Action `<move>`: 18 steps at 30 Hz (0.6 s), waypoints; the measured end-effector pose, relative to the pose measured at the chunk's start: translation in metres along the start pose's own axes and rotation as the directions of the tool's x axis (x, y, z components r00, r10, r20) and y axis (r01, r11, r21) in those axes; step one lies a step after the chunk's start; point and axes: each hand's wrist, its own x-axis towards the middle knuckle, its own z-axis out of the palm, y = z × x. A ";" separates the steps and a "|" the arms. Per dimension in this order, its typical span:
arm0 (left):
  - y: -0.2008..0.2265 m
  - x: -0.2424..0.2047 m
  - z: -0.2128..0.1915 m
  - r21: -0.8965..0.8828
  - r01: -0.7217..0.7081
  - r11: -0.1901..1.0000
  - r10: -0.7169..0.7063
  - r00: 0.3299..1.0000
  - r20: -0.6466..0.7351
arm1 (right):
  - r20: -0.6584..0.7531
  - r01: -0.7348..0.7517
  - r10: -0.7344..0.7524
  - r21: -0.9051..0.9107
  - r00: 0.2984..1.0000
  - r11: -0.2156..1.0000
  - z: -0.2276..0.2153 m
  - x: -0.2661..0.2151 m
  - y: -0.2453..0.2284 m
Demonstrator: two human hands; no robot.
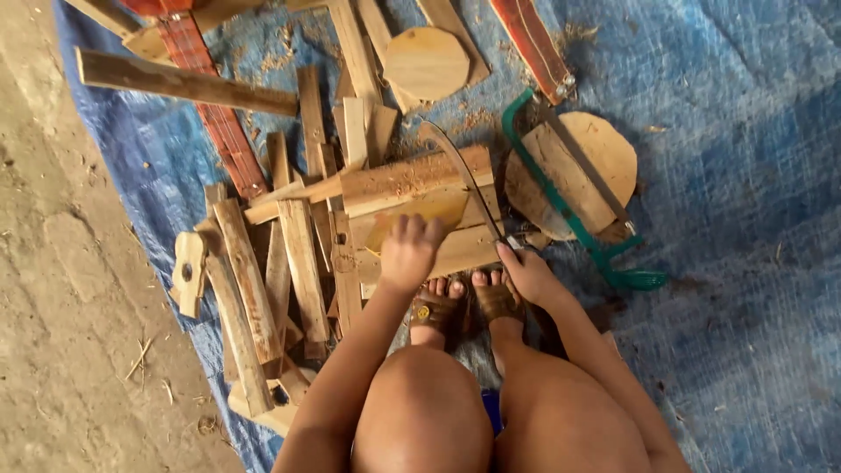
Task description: A person uses a curved blade to shave and shape a piece of wood while sitting on the floor.
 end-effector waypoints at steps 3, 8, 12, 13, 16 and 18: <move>-0.023 0.017 -0.023 -0.007 0.075 0.997 -0.075 0.997 -0.010 | -0.012 0.073 -0.072 0.067 0.997 0.995 0.002 -0.001 -0.020; -0.036 0.005 0.004 -0.129 0.170 0.977 -0.171 0.985 0.002 | 0.008 0.005 -0.006 0.033 1.000 0.999 0.003 -0.007 -0.033; -0.046 0.011 0.001 -0.248 0.228 0.942 -0.239 0.971 -0.017 | -0.015 0.021 -0.020 0.041 1.000 0.999 -0.001 -0.013 -0.044; -0.046 0.014 0.001 -0.252 0.228 0.941 -0.239 0.971 -0.016 | -0.018 0.018 -0.017 0.041 1.000 0.999 -0.002 -0.015 -0.044; -0.046 0.019 -0.002 -0.255 0.234 0.938 -0.251 0.967 -0.038 | -0.076 0.032 -0.029 0.045 0.997 0.998 -0.011 -0.026 -0.062; -0.048 0.022 -0.005 -0.248 0.249 0.936 -0.266 0.963 -0.034 | -0.227 0.122 -0.146 -0.114 0.963 0.986 -0.020 -0.045 -0.094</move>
